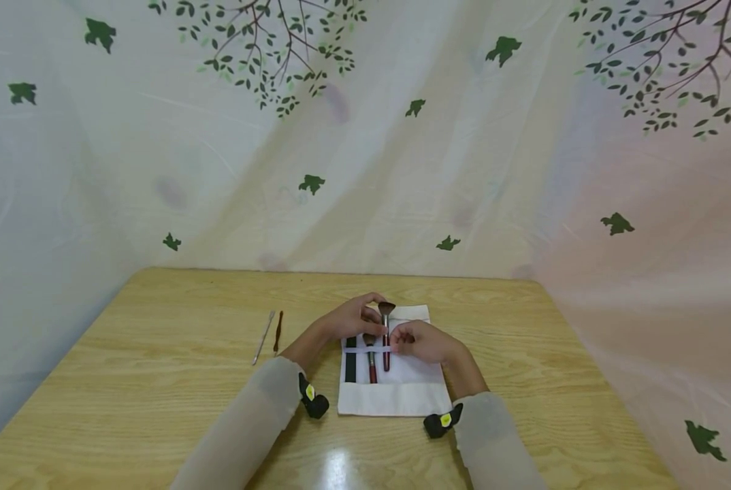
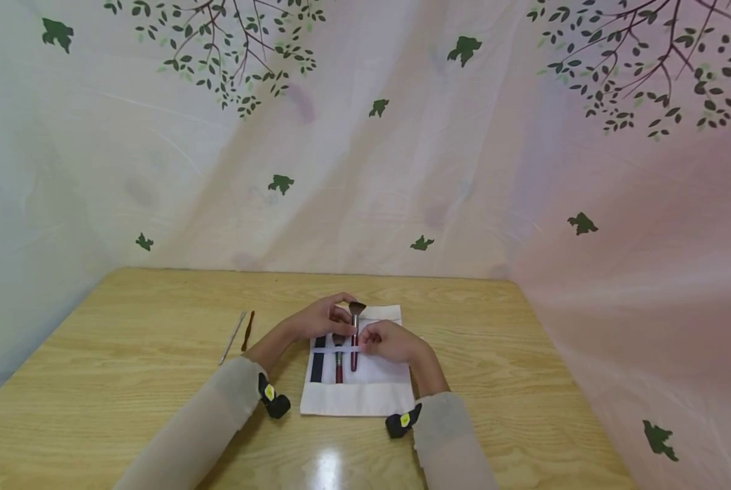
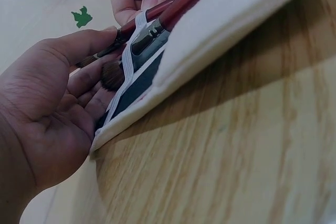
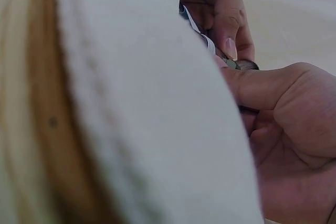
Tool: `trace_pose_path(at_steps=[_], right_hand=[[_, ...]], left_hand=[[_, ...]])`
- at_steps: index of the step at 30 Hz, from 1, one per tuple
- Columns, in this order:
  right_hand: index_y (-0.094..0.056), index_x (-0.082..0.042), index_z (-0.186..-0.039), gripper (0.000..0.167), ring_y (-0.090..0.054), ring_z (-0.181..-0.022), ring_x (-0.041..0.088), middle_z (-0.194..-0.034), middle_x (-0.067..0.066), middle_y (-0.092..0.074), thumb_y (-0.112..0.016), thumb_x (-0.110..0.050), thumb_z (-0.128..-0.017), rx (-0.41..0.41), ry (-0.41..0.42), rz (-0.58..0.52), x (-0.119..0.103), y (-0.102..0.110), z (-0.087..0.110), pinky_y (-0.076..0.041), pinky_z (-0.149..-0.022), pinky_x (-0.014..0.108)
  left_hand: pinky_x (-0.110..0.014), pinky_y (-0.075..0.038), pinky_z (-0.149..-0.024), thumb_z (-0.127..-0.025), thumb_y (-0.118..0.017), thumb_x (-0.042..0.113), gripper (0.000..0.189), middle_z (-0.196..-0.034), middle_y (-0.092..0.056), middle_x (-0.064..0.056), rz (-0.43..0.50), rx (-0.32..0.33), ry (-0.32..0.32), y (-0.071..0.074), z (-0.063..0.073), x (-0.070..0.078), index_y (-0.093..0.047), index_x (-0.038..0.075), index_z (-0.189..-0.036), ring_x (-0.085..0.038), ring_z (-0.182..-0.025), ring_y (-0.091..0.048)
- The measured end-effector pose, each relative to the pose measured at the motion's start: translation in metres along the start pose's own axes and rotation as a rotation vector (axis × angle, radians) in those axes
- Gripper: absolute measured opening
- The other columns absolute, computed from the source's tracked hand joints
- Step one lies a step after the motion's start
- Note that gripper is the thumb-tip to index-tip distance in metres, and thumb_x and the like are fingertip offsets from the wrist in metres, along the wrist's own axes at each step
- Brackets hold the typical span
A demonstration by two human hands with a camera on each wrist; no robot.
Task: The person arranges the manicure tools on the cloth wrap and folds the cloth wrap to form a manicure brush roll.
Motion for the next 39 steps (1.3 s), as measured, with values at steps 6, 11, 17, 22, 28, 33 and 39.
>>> trace_pose_path(at_steps=[6, 11, 17, 22, 28, 33, 39], right_hand=[[-0.067, -0.001, -0.093, 0.009, -0.053, -0.079, 0.014, -0.083, -0.001, -0.061, -0.061, 0.002, -0.099, 0.000, -0.001, -0.014, -0.0007, -0.0008, 0.0003, -0.044, -0.073, 0.026], [-0.067, -0.001, -0.094, 0.008, -0.053, -0.080, 0.015, -0.084, -0.001, -0.061, -0.062, 0.001, -0.100, 0.001, -0.006, -0.020, 0.0002, -0.0008, 0.0001, -0.044, -0.073, 0.026], [-0.066, -0.001, -0.093, 0.008, -0.053, -0.082, 0.016, -0.086, 0.000, -0.061, -0.062, 0.000, -0.100, 0.001, -0.012, -0.021, 0.0037, -0.0011, -0.0008, -0.045, -0.075, 0.027], [-0.067, -0.002, -0.093, 0.010, -0.054, -0.082, 0.015, -0.086, -0.001, -0.062, -0.060, 0.003, -0.099, 0.002, -0.009, -0.011, 0.0018, -0.0016, -0.0005, -0.045, -0.076, 0.026], [-0.067, -0.002, -0.092, 0.011, -0.055, -0.081, 0.014, -0.085, -0.001, -0.063, -0.060, 0.005, -0.097, 0.006, 0.007, 0.002, 0.0011, -0.0017, -0.0004, -0.045, -0.075, 0.026], [-0.067, -0.002, -0.093, 0.010, -0.055, -0.080, 0.014, -0.085, 0.000, -0.063, -0.061, 0.005, -0.098, 0.006, 0.013, -0.003, 0.0009, -0.0012, -0.0002, -0.046, -0.074, 0.027], [-0.067, -0.001, -0.093, 0.009, -0.054, -0.081, 0.014, -0.087, 0.002, -0.063, -0.061, 0.003, -0.099, 0.000, 0.024, 0.001, 0.0038, -0.0011, -0.0012, -0.046, -0.075, 0.026]], left_hand=[[-0.028, -0.050, -0.074, -0.095, -0.074, 0.008, 0.052, -0.102, -0.075, -0.010, -0.002, 0.001, -0.003, 0.0006, -0.0001, -0.0014, -0.048, 0.007, -0.139, -0.014, -0.083, -0.065], [-0.028, -0.053, -0.076, -0.098, -0.070, 0.012, 0.041, -0.113, -0.070, -0.010, -0.035, 0.046, -0.017, 0.0016, -0.0014, -0.0045, -0.056, 0.005, -0.136, -0.014, -0.093, -0.066], [-0.028, -0.054, -0.074, -0.103, -0.063, 0.012, 0.030, -0.111, -0.068, -0.014, -0.025, 0.092, -0.024, 0.0009, -0.0015, -0.0068, -0.062, 0.000, -0.130, -0.016, -0.089, -0.069], [-0.027, -0.055, -0.075, -0.104, -0.062, 0.012, 0.025, -0.110, -0.068, -0.011, -0.012, 0.116, -0.025, 0.0007, -0.0009, -0.0083, -0.066, -0.001, -0.124, -0.014, -0.088, -0.069], [-0.026, -0.053, -0.075, -0.101, -0.067, 0.015, 0.021, -0.099, -0.074, -0.003, -0.065, 0.103, -0.019, 0.0002, -0.0004, -0.0086, -0.072, 0.004, -0.117, -0.011, -0.085, -0.068], [-0.025, -0.051, -0.074, -0.099, -0.070, 0.017, 0.020, -0.099, -0.075, 0.000, -0.130, 0.082, -0.031, 0.0002, 0.0010, -0.0067, -0.076, 0.005, -0.115, -0.008, -0.080, -0.064], [-0.025, -0.051, -0.072, -0.096, -0.074, 0.017, 0.017, -0.097, -0.075, 0.001, -0.189, 0.080, -0.031, -0.0008, 0.0027, -0.0057, -0.078, 0.007, -0.109, -0.008, -0.080, -0.063]])
Point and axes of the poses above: each hand's wrist, its own z-axis away from the middle knuckle, its own y-axis out of the back of the hand, x = y × z, the point moved 3 cm from there along -z, towards the middle knuckle
